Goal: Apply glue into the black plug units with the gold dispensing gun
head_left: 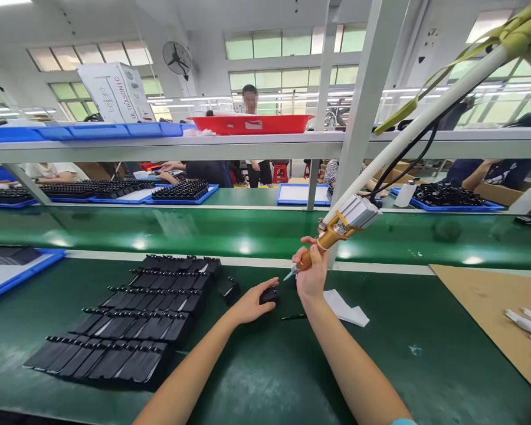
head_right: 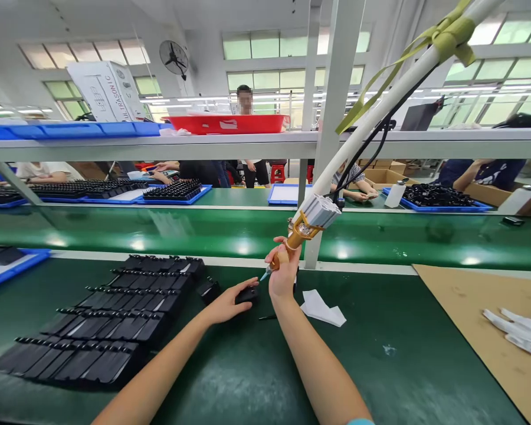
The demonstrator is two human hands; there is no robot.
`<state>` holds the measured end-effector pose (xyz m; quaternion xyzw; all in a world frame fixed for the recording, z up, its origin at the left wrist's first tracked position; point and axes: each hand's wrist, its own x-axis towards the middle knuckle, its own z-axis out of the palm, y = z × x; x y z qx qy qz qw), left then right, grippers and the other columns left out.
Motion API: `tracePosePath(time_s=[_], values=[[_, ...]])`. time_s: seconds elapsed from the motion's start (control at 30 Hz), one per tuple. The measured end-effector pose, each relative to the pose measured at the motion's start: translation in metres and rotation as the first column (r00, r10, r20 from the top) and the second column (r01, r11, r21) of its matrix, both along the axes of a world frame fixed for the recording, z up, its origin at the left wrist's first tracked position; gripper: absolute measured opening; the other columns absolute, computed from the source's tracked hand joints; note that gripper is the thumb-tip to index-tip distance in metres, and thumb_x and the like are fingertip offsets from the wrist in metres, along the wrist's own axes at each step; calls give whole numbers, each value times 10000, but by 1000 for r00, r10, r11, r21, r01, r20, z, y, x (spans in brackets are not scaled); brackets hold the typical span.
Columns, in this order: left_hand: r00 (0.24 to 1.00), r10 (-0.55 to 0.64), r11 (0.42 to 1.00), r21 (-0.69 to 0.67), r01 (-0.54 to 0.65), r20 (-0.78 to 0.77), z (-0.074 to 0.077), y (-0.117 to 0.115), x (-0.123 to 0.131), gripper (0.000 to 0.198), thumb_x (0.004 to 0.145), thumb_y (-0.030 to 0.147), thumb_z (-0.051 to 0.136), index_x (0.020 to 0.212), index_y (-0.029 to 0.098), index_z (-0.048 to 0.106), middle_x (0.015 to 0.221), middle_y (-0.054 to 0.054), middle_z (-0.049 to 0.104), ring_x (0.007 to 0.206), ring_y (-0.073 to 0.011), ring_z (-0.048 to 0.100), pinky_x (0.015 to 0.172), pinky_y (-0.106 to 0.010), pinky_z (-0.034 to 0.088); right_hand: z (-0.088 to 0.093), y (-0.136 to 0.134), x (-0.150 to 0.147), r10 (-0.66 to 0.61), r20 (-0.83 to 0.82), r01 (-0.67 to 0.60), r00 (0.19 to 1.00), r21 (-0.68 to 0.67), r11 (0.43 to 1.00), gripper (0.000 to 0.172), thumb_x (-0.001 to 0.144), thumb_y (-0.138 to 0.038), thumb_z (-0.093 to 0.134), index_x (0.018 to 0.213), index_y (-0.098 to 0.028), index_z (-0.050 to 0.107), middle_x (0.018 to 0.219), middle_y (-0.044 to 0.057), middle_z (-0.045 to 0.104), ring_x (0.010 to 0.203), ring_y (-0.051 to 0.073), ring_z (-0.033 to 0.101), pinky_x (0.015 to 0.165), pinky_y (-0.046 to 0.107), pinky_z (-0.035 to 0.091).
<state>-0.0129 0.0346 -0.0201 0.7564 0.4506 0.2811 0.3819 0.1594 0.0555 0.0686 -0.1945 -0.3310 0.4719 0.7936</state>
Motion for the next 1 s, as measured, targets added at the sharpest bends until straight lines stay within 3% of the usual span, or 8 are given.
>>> tracePosePath(time_s=[0.13, 0.27, 0.47, 0.63, 0.73, 0.83, 1.0], values=[[988, 150, 982, 114, -152, 24, -10, -9, 10, 378, 921, 382, 511, 1246, 223, 620, 1265, -59, 655, 1174, -216, 597, 1035, -362, 436, 0, -2, 1, 5, -4, -5, 1000, 8, 1000, 212, 802, -383, 607, 942, -249, 523, 928, -38, 591, 483, 30, 503, 486, 215, 407], [990, 143, 964, 225, -140, 6, -13, -15, 16, 315, 930, 383, 516, 1171, 244, 663, 1147, -30, 705, 1057, -183, 646, 934, -287, 478, 0, -2, 2, -14, -12, 14, 1000, 18, 1000, 199, 792, -362, 619, 929, -241, 539, 897, -39, 605, 478, 36, 512, 498, 217, 424], [978, 182, 946, 290, -145, -105, -8, -25, 15, 330, 952, 408, 476, 1203, 277, 644, 1112, -28, 700, 1034, -186, 638, 919, -287, 469, 0, -2, 4, -5, -17, 5, 1000, 22, 1000, 202, 774, -352, 637, 917, -238, 551, 887, -38, 610, 476, 49, 517, 518, 232, 447], [986, 116, 973, 215, -89, -119, 4, -27, 7, 559, 803, 402, 688, 1331, 285, 545, 1137, -50, 666, 1025, -220, 626, 903, -326, 481, 1, -1, 4, -15, -10, 15, 1000, 28, 1000, 200, 775, -354, 634, 914, -235, 554, 893, -32, 604, 477, 53, 508, 514, 237, 442], [993, 118, 988, 97, -118, 7, 7, -25, 0, 560, 762, 310, 716, 1299, 259, 565, 1140, -55, 669, 1022, -216, 630, 886, -329, 488, 0, -1, 4, -9, -16, 10, 1000, 27, 1000, 203, 774, -353, 636, 914, -237, 548, 891, -32, 601, 481, 52, 505, 512, 233, 438], [972, 167, 985, -61, -159, 166, -2, -20, -1, 494, 763, 276, 702, 1242, 227, 593, 1084, -56, 694, 967, -198, 650, 867, -333, 498, -1, -2, 4, -5, -12, 5, 1000, 24, 1000, 192, 784, -352, 630, 915, -241, 544, 896, -35, 595, 487, 46, 505, 520, 228, 436], [885, 218, 962, -244, -124, 411, -27, -6, 5, 578, 749, 413, 725, 1245, 161, 568, 1138, -131, 689, 923, -206, 677, 859, -364, 515, -3, -1, 4, -2, -7, 2, 1000, 11, 1000, 190, 796, -357, 623, 921, -243, 536, 911, -34, 587, 496, 37, 500, 521, 221, 430]])
